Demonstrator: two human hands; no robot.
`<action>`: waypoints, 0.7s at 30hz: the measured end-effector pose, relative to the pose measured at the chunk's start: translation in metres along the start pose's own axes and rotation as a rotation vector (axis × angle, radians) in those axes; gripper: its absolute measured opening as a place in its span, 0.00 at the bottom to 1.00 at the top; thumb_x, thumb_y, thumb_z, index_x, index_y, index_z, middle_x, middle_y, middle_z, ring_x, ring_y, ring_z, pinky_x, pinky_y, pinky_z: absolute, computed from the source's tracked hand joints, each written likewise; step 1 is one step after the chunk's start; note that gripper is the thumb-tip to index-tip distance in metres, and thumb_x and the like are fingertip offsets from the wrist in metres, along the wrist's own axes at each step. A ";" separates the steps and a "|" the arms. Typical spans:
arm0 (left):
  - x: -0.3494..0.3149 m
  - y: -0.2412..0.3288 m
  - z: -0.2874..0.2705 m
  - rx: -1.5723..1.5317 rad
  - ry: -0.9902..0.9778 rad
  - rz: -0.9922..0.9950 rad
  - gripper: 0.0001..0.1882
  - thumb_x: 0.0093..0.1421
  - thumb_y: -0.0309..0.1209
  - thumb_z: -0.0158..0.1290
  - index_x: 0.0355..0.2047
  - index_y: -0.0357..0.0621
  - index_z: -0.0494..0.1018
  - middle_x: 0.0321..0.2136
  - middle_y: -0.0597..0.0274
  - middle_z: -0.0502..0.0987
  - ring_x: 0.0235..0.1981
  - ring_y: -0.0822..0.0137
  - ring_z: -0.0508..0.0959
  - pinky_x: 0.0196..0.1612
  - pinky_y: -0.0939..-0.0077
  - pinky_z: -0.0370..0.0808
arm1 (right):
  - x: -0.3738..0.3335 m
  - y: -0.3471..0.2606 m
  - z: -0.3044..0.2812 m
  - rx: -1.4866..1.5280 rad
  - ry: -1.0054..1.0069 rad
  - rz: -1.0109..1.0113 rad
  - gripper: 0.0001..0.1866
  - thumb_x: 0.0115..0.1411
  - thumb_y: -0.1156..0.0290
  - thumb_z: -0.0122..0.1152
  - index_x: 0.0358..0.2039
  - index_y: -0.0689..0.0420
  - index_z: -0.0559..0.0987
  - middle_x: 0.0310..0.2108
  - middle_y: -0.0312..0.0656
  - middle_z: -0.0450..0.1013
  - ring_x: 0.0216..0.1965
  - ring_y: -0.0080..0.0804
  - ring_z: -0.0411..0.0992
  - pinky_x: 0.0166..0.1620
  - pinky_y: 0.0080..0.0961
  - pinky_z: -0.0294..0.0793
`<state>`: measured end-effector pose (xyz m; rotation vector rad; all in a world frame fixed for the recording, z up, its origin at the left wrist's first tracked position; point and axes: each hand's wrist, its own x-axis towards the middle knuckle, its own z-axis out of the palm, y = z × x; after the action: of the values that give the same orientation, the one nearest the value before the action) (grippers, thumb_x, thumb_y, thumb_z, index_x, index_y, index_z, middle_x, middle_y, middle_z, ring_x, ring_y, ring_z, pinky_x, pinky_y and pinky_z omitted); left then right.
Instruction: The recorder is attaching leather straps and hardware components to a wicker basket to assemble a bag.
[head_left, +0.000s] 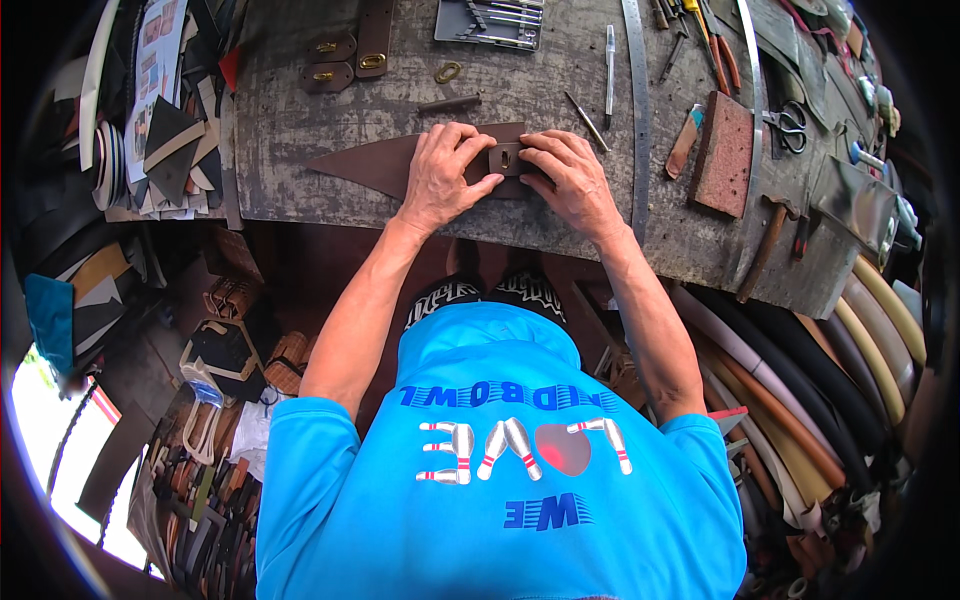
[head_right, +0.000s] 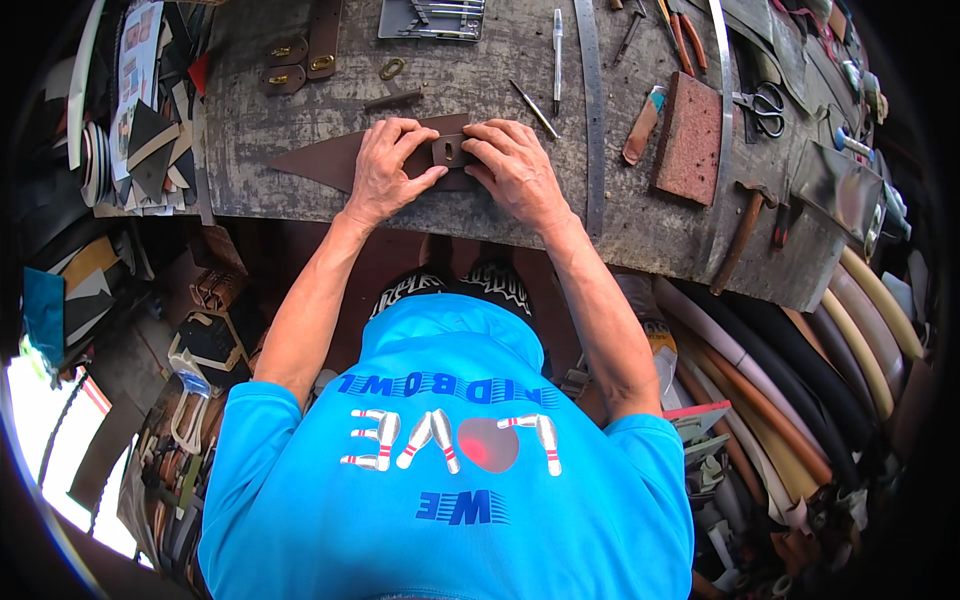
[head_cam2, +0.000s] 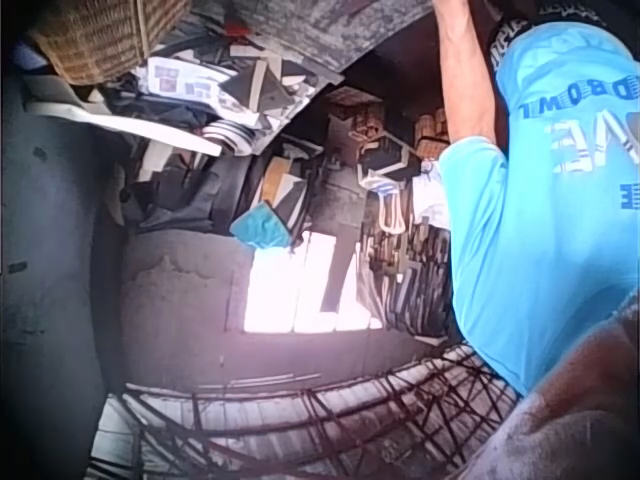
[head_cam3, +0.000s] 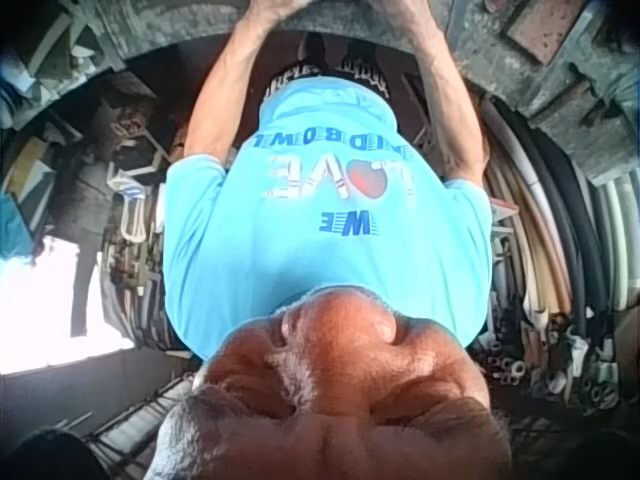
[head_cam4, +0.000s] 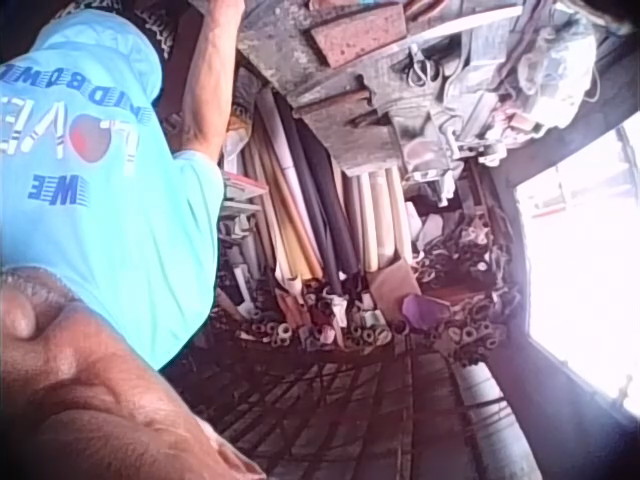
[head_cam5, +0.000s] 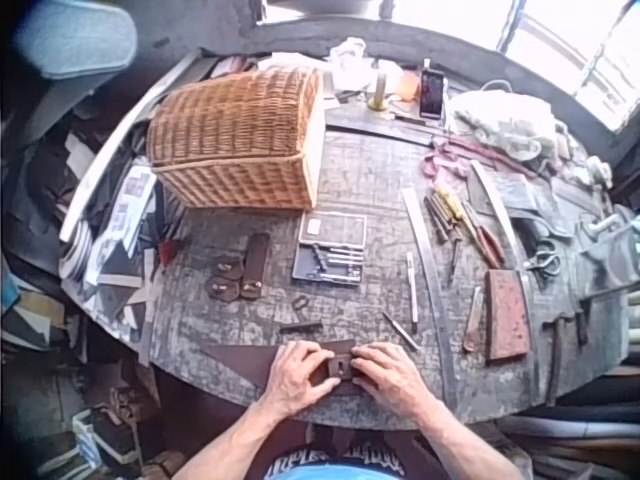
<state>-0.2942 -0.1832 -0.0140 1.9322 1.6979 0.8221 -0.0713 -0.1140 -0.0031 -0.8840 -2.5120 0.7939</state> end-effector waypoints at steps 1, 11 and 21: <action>-0.001 0.000 0.000 0.003 -0.002 0.001 0.25 0.44 0.35 0.71 0.44 0.47 0.77 0.41 0.63 0.73 0.43 0.57 0.73 0.47 0.62 0.71 | 0.000 0.000 0.000 0.001 0.000 -0.002 0.21 0.50 0.71 0.71 0.46 0.56 0.79 0.53 0.38 0.75 0.58 0.41 0.70 0.61 0.40 0.68; -0.001 0.000 0.003 0.008 0.012 -0.008 0.26 0.42 0.35 0.72 0.43 0.48 0.77 0.41 0.64 0.73 0.42 0.58 0.73 0.47 0.62 0.71 | 0.007 0.002 -0.003 -0.019 -0.032 -0.029 0.19 0.49 0.72 0.71 0.44 0.56 0.80 0.53 0.37 0.75 0.56 0.40 0.70 0.61 0.41 0.66; -0.003 0.002 0.004 0.016 0.036 -0.002 0.26 0.42 0.34 0.72 0.44 0.47 0.78 0.41 0.62 0.72 0.42 0.57 0.73 0.46 0.62 0.70 | 0.001 -0.014 -0.001 -0.202 0.029 -0.058 0.19 0.51 0.73 0.65 0.46 0.57 0.80 0.56 0.43 0.70 0.58 0.43 0.67 0.64 0.43 0.64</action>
<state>-0.2897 -0.1858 -0.0158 1.9363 1.7322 0.8500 -0.0780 -0.1218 0.0068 -0.8751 -2.6125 0.5115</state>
